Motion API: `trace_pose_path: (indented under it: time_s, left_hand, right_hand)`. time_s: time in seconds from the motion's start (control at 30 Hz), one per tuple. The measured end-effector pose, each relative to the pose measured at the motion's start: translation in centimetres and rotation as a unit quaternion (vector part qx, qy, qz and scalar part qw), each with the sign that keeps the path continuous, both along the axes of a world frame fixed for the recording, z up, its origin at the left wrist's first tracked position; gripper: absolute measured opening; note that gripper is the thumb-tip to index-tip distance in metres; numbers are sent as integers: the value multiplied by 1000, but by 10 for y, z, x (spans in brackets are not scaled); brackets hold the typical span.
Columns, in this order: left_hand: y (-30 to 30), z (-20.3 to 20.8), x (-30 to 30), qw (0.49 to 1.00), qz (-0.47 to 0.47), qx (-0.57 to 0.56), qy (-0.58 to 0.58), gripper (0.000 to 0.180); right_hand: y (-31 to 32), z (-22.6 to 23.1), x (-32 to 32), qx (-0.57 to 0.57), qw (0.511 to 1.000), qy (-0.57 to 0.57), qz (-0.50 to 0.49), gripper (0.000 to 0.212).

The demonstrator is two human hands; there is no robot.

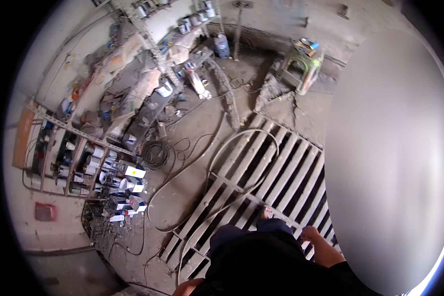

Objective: The person wipes a car part with a cloth, then walks to a shelf to retrieve a paint can and a plastic bag. They pour paint into a spray gun cup, stir the mixture with a metal rod, and attach the cup to the spray gun. The person then walks toward a vehicle in the garage.

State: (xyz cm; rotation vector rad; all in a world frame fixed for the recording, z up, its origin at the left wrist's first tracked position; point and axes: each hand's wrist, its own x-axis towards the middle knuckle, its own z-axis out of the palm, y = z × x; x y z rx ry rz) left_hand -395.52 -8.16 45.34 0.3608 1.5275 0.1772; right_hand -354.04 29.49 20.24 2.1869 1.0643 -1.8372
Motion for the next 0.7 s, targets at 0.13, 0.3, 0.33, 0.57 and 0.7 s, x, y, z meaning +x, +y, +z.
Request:
trace_pose_path:
  time_s: [0.13,0.3,0.33,0.57,0.7]
  left_hand:
    - [34,5,-16,997,51,8,52,25]
    - [53,11,-59,988,110,-7,104,25]
    - [63,7,-77,988,112,-3,110,24]
    - [71,-43,-164,977,158,0,143,24]
    - [103,-55,-223,977,153,16,151,23]
  right_hand:
    - [145,-4,-63,23,976,215,27,26]
    - [232,-7,-178,152,905,156,366,15]
    - [251,-31,-190,282,772,87,564,16]
    - [255,-44,-332,354,496,4,793,19]
    - [283,-25,-382,186,581,-23,792,13]
